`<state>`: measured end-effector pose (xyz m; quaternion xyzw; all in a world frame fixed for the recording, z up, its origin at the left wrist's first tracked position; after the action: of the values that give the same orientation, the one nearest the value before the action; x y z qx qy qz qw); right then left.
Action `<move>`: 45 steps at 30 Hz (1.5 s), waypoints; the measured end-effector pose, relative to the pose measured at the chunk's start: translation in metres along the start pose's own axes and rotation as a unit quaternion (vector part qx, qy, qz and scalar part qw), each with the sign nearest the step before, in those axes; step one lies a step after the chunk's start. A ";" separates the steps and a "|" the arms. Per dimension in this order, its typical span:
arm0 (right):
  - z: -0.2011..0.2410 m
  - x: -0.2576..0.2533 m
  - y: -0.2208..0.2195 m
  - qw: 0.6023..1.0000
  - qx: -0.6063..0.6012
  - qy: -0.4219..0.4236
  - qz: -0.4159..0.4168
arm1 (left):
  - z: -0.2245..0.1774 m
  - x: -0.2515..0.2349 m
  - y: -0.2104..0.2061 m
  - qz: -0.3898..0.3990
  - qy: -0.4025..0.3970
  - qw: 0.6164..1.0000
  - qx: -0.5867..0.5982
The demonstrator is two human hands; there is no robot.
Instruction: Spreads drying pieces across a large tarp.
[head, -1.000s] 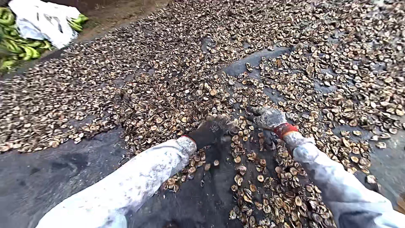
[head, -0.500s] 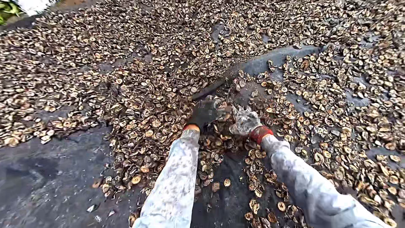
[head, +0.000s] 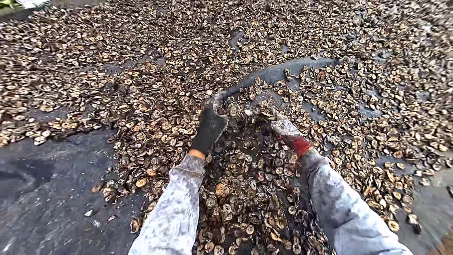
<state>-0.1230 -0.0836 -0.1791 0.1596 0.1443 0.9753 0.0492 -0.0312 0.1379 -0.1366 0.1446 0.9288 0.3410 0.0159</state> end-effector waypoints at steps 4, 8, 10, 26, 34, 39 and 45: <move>0.042 -0.037 0.021 0.998 0.042 0.031 -0.032 | -0.013 -0.018 -0.011 -0.066 -0.012 0.990 -0.124; 0.053 -0.058 0.027 0.988 0.126 0.089 -0.004 | -0.013 -0.034 -0.041 0.012 0.009 0.979 -0.206; 0.046 -0.058 0.038 0.995 0.055 0.089 -0.004 | 0.000 -0.047 -0.067 0.049 0.032 0.973 -0.223; -0.034 -0.035 0.039 0.935 0.353 -0.018 -0.016 | 0.026 -0.042 -0.125 0.201 -0.055 0.923 -0.323; -0.072 0.037 0.010 0.895 0.446 0.029 0.008 | 0.030 0.087 -0.091 0.319 -0.013 0.870 -0.376; -0.049 0.106 -0.031 0.945 0.302 0.027 0.125 | 0.003 0.138 -0.046 0.362 0.030 0.865 -0.345; -0.017 0.076 0.044 0.984 0.173 -0.010 -0.052 | -0.006 0.096 -0.023 0.104 -0.039 0.984 -0.140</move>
<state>-0.2022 -0.1190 -0.1588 0.1676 0.3183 0.9302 0.0732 -0.1303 0.1445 -0.1402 0.2502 0.8506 0.4610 0.0366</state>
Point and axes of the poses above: each hand's wrist, its own x-axis away from the middle knuckle, its own y-axis out of the back of the hand, z = x × y, the point moved 2 cm from there along -x, towards the middle knuckle, and after that the axes turned 4 degrees about y, right-handed, at the moved point
